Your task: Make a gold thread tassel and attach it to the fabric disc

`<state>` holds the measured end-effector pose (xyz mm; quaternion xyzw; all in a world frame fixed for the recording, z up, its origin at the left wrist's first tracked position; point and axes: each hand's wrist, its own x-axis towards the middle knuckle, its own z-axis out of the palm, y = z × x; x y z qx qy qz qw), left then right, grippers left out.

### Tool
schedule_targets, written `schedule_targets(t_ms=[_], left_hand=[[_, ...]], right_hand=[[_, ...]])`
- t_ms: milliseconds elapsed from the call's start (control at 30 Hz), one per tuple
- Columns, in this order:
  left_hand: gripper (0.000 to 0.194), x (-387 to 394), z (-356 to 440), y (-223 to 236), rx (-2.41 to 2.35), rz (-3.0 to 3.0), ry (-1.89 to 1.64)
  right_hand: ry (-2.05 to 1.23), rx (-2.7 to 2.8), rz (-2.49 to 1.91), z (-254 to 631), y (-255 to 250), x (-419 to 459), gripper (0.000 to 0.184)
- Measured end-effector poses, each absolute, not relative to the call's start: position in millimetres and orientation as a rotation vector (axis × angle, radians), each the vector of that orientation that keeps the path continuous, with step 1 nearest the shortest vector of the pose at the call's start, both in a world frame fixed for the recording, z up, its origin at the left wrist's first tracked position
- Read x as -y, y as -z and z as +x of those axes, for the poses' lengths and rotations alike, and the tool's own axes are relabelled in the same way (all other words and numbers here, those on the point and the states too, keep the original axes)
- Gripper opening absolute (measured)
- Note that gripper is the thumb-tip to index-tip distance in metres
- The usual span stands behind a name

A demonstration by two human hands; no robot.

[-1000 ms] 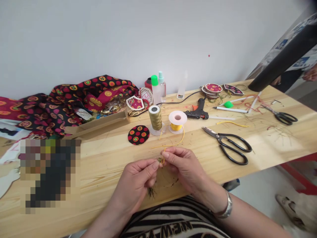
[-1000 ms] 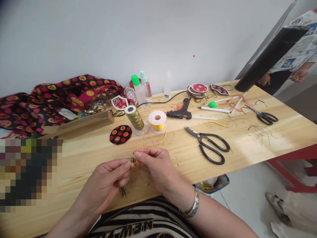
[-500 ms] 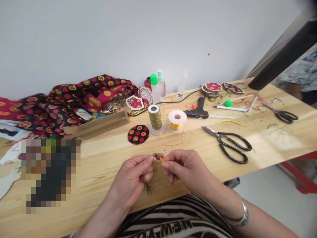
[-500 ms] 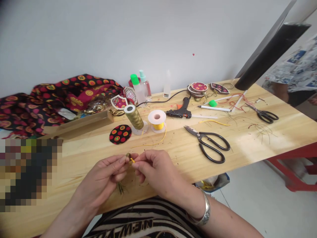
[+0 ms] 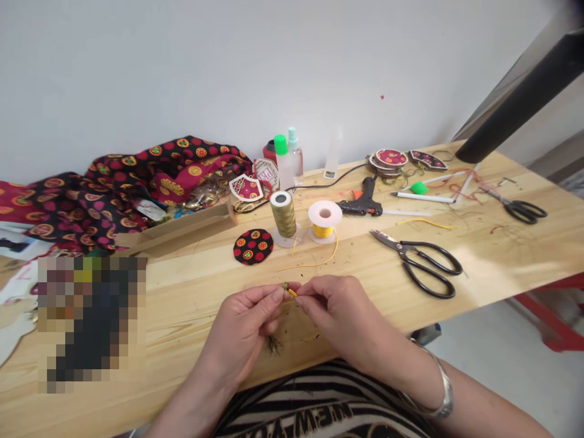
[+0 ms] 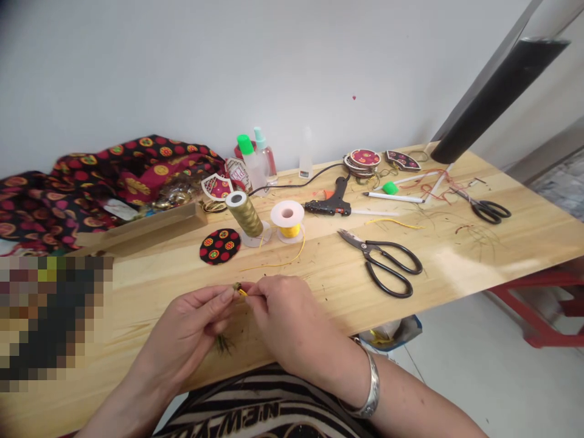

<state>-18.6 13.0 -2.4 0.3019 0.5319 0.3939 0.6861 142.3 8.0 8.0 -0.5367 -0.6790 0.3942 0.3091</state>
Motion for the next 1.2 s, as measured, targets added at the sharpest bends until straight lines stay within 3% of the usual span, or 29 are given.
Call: schedule_targets(t_ms=[833,1200], left_hand=[[0.02,-7.5,-24.7,9.3,-1.4,1.177,-0.793],[0.021,-7.2,-24.0,5.5,-1.393,1.287,-0.786]], right_hand=[[-0.871,1.994,-1.489,142.9,-2.9,-8.7,0.022],[-0.995,1.964,-1.461,145.6,-9.1,-11.3,0.019]])
